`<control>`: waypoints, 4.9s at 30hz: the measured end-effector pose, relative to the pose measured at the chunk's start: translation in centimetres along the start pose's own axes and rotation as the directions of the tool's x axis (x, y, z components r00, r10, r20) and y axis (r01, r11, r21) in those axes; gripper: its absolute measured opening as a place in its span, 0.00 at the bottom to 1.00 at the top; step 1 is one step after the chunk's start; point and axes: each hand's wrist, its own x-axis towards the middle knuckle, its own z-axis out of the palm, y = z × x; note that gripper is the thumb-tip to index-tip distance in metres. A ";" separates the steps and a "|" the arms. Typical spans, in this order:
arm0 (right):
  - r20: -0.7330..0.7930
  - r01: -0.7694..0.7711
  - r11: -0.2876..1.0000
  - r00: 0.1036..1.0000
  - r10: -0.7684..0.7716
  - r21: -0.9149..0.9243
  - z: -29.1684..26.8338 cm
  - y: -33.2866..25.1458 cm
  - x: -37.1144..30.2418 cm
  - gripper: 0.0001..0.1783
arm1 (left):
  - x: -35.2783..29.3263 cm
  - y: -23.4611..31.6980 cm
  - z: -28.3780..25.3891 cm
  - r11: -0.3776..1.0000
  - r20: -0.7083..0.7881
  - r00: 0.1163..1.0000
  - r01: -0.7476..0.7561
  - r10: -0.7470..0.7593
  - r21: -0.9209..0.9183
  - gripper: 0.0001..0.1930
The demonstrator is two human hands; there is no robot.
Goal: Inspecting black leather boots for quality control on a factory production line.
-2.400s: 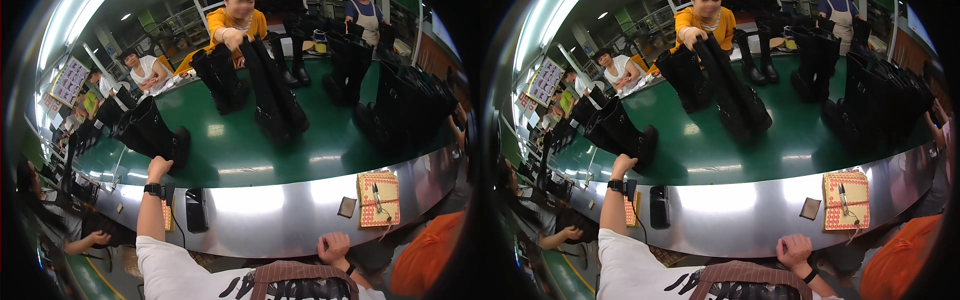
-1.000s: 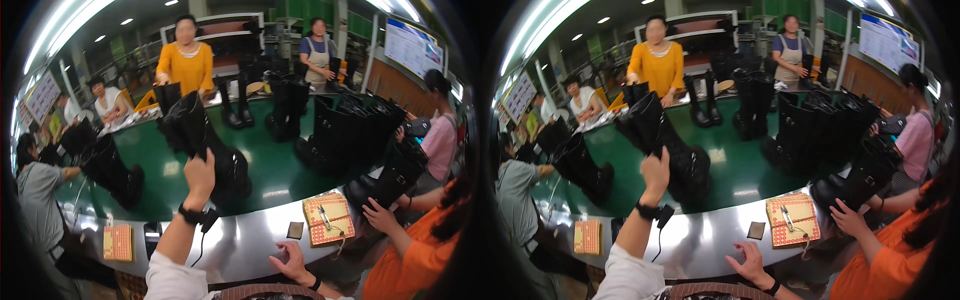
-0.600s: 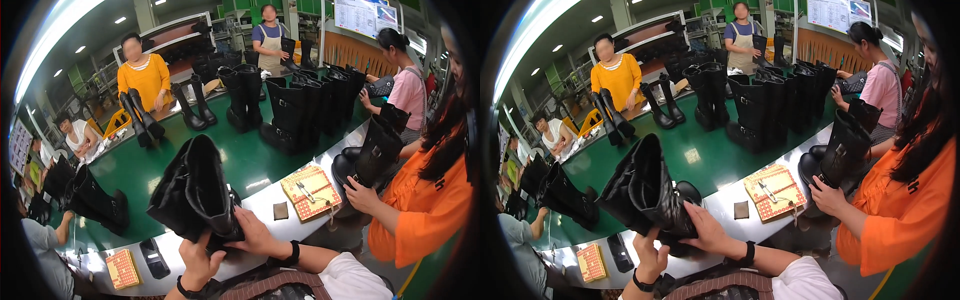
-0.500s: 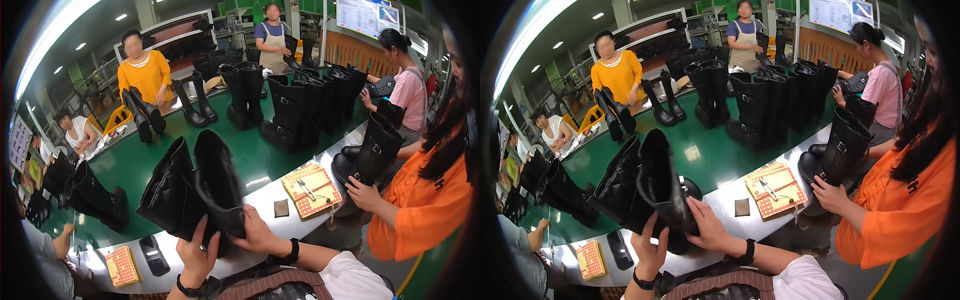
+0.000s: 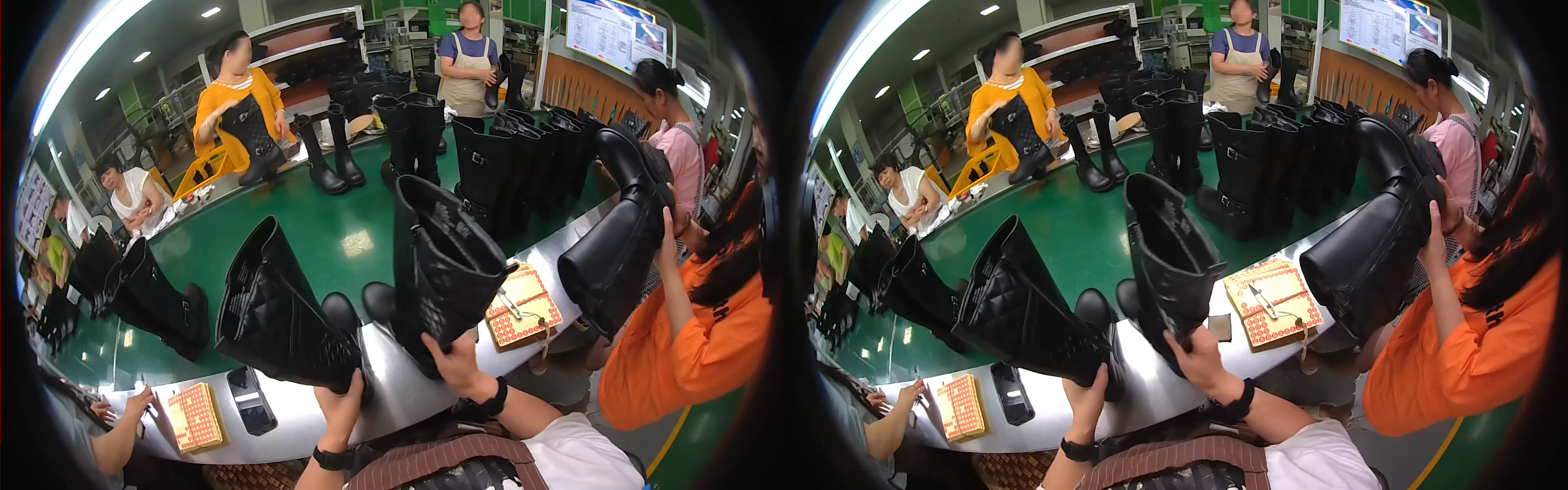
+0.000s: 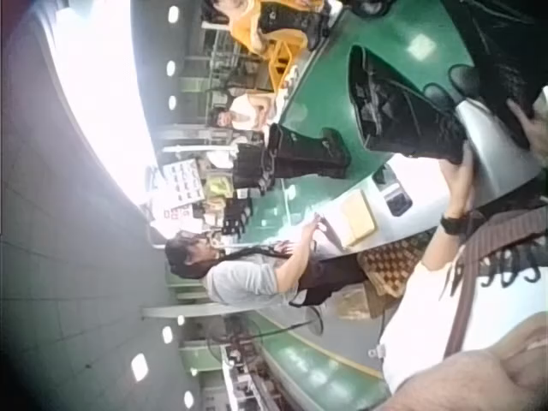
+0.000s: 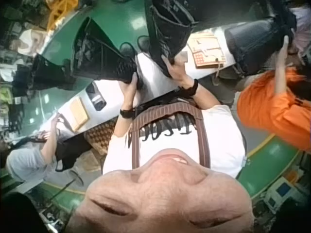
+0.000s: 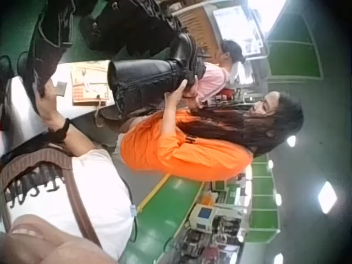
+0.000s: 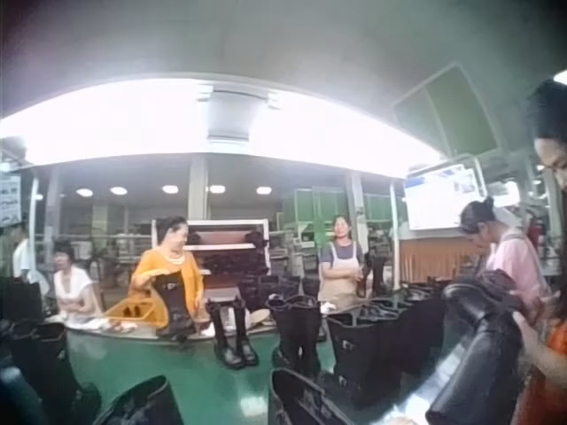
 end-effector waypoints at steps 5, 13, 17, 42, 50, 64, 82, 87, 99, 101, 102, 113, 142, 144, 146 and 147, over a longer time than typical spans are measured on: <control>-0.062 0.101 0.994 0.993 -0.104 -0.047 -3.0 -0.3 0.1 0.12 | 1.2 0.0 -1.1 0.991 0.016 1.000 -0.018 0.020 -0.134 0.15; 0.037 -0.099 0.995 0.994 0.099 -0.010 -2.6 0.6 -1.3 0.25 | 1.1 -2.1 -3.1 0.998 0.161 0.985 0.062 -0.056 -0.032 0.25; -0.143 0.040 0.974 0.987 -0.073 -0.224 -3.8 0.5 -2.7 0.42 | 1.4 1.9 -4.9 0.919 -0.044 0.918 -0.393 0.394 0.033 0.40; 0.104 -0.028 0.991 0.994 0.041 -0.130 -5.2 0.8 -4.4 0.54 | -3.0 -3.1 -2.7 0.994 0.174 0.979 0.110 -0.105 -0.018 0.54; 0.021 -0.056 0.987 0.998 0.059 -0.148 -3.1 3.5 -5.7 0.51 | -3.5 -3.8 -0.5 0.993 -0.098 0.994 0.055 -0.045 0.102 0.43; 0.070 -0.068 0.987 0.994 0.078 -0.145 -3.0 4.2 -6.0 0.50 | -3.7 -4.3 -0.7 0.976 -0.118 0.992 0.062 -0.038 0.210 0.43; 0.296 -0.090 0.987 0.947 0.127 -0.133 -4.4 2.5 -2.2 0.45 | -2.2 -3.7 -1.7 0.996 -0.064 0.998 0.027 -0.022 0.082 0.37; 0.415 -0.267 0.926 0.835 0.361 -0.268 -5.1 0.6 1.3 0.39 | 1.7 -1.9 -3.7 0.966 0.151 0.979 0.102 -0.140 0.238 0.33; 0.674 -0.758 0.257 0.651 0.349 0.599 -0.2 -3.8 1.6 0.20 | -0.7 3.4 -6.5 0.544 0.253 0.928 0.367 -0.275 -0.754 0.21; 0.685 -0.745 0.242 0.667 0.294 0.621 0.8 -4.0 1.0 0.21 | -1.4 3.7 -6.6 0.560 0.206 0.929 0.351 -0.307 -0.751 0.22; 0.697 -0.734 0.213 0.679 0.231 0.645 1.4 -4.0 0.7 0.22 | -1.7 3.7 -6.6 0.549 0.194 0.931 0.341 -0.309 -0.763 0.23; 0.751 -0.765 0.035 0.639 0.166 0.643 2.6 -3.4 -0.9 0.28 | -3.4 2.7 -6.5 0.508 0.153 0.950 0.278 -0.274 -0.815 0.25; 0.739 -0.744 0.005 0.665 0.104 0.668 1.7 -3.0 -2.2 0.29 | -5.0 0.9 -6.8 0.413 0.190 0.946 0.287 -0.261 -0.864 0.28; 0.764 -0.771 0.027 0.634 0.122 0.636 0.9 -2.8 -2.0 0.32 | -5.6 -0.2 -7.8 0.441 0.217 0.933 0.330 -0.288 -0.835 0.30; 0.789 -0.792 -0.004 0.608 0.089 0.611 -0.4 -2.2 -1.4 0.37 | -5.7 -1.5 -9.8 0.409 0.301 0.935 0.352 -0.187 -0.842 0.29; 0.782 -0.794 0.097 0.608 0.137 0.600 -1.3 -1.7 -1.1 0.44 | -6.1 -2.1 -11.1 0.421 0.315 0.931 0.365 -0.186 -0.830 0.32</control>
